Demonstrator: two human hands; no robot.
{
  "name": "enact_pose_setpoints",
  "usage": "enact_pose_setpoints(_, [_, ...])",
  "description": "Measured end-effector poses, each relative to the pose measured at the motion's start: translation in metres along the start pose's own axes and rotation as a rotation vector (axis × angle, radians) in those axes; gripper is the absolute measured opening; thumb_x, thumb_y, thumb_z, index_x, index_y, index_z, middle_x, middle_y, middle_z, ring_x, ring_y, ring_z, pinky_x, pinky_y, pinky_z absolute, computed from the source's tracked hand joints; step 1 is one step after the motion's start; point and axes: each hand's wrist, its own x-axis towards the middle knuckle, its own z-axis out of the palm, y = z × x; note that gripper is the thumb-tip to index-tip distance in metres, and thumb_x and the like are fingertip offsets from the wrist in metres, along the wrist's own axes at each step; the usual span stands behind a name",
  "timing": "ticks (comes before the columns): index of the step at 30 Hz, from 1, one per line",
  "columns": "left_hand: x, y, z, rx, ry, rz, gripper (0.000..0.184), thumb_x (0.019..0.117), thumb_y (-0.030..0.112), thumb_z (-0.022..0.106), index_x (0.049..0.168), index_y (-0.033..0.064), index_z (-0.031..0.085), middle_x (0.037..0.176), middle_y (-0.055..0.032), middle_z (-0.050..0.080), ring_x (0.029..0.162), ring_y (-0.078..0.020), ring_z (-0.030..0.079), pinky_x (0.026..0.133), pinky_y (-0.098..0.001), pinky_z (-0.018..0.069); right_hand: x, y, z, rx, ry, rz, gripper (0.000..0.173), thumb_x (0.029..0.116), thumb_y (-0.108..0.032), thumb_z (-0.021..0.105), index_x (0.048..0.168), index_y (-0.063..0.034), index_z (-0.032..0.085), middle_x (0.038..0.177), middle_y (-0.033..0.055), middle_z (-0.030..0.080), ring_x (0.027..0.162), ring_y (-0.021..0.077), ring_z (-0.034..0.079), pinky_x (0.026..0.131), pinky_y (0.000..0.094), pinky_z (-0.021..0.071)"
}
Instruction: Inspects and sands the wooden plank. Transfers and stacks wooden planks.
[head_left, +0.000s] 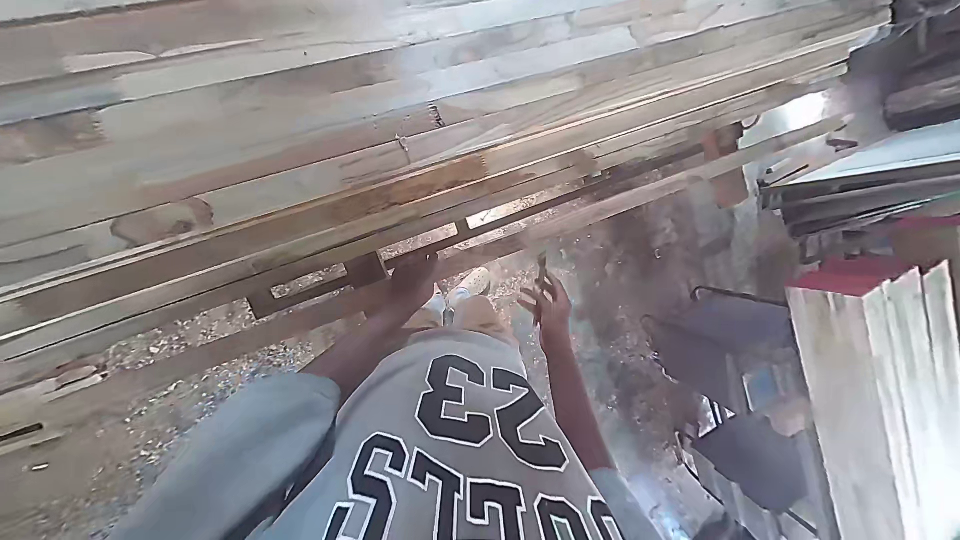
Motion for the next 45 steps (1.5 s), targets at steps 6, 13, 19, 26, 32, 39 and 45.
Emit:
enact_pose_setpoints(6, [0.016,-0.015,-0.025,-0.093,-0.263,0.147,0.066,0.0884,0.03,0.078,0.144,0.0078,0.051,0.129,-0.0252,0.063,0.12,-0.0446,0.062,0.097,-0.0658,0.0492,0.059,0.03,0.015,-0.635,0.12,-0.44,0.044,0.1021,-0.009,0.057,0.145,-0.0011,0.054,0.139,0.0288,0.053,0.113,0.0346,0.065,0.092,0.0422,0.0594])
enact_pose_setpoints(13, [0.033,-0.035,-0.026,-0.547,-0.563,0.046,0.061,0.0843,0.018,0.085,0.136,0.0056,0.056,0.107,-0.0124,0.074,0.077,-0.0203,0.073,0.074,-0.0377,0.0605,0.018,0.002,0.013,-1.132,0.109,-0.134,0.055,0.1001,-0.008,0.053,0.155,-0.013,0.046,0.148,0.0287,0.046,0.103,0.0387,0.069,0.086,0.0463,0.0602])
enact_pose_setpoints(19, [0.019,-0.011,-0.024,-0.198,-0.35,0.037,0.063,0.0802,0.03,0.084,0.135,0.0085,0.061,0.123,-0.0233,0.067,0.117,-0.0431,0.063,0.099,-0.0661,0.0479,0.057,-0.048,0.019,-0.654,0.129,0.079,0.043,0.102,-0.008,0.053,0.144,-0.0003,0.051,0.123,0.0296,0.061,0.088,0.0315,0.075,0.079,0.0442,0.0653])
enact_pose_setpoints(26, [0.016,-0.002,-0.021,-0.077,-0.337,0.039,0.071,0.0832,0.039,0.079,0.143,0.0086,0.054,0.127,-0.025,0.065,0.121,-0.0458,0.061,0.1,-0.0674,0.0468,-0.003,-0.031,0.059,-0.648,-0.226,0.15,0.046,0.0968,-0.01,0.06,0.143,-0.0062,0.057,0.123,0.0237,0.06,0.083,0.0245,0.072,0.072,0.0387,0.0636])
enact_pose_setpoints(32, [0.023,-0.023,-0.019,-0.279,-0.387,0.051,0.073,0.0787,0.038,0.088,0.136,0.0034,0.058,0.12,-0.0257,0.066,0.103,-0.0414,0.068,0.092,-0.0635,0.0538,0.003,-0.03,0.011,-0.16,-0.222,0.233,0.047,0.1031,-0.004,0.053,0.15,-0.0038,0.048,0.13,0.0242,0.062,0.087,0.0294,0.074,0.072,0.0429,0.0655])
enact_pose_setpoints(39, [0.038,-0.029,-0.016,-0.375,-0.462,0.051,0.082,0.0775,0.041,0.09,0.144,0.0102,0.054,0.121,-0.0199,0.068,0.1,-0.0325,0.069,0.092,-0.0564,0.0553,0.026,-0.001,-0.025,0.14,-0.223,0.094,0.056,0.0998,0.002,0.057,0.153,-0.0005,0.04,0.134,0.0222,0.061,0.098,0.034,0.072,0.073,0.046,0.0648])
enact_pose_setpoints(45, [-0.011,-0.044,-0.012,-0.387,-0.055,0.13,0.064,0.0877,0.044,0.08,0.143,0.017,0.06,0.142,-0.0068,0.061,0.133,-0.023,0.057,0.115,-0.049,0.0433,0.036,0.026,-0.011,-0.061,-0.361,-0.119,0.056,0.093,-0.002,0.068,0.146,0.0009,0.051,0.142,0.0196,0.056,0.101,0.0268,0.073,0.073,0.0407,0.0666])
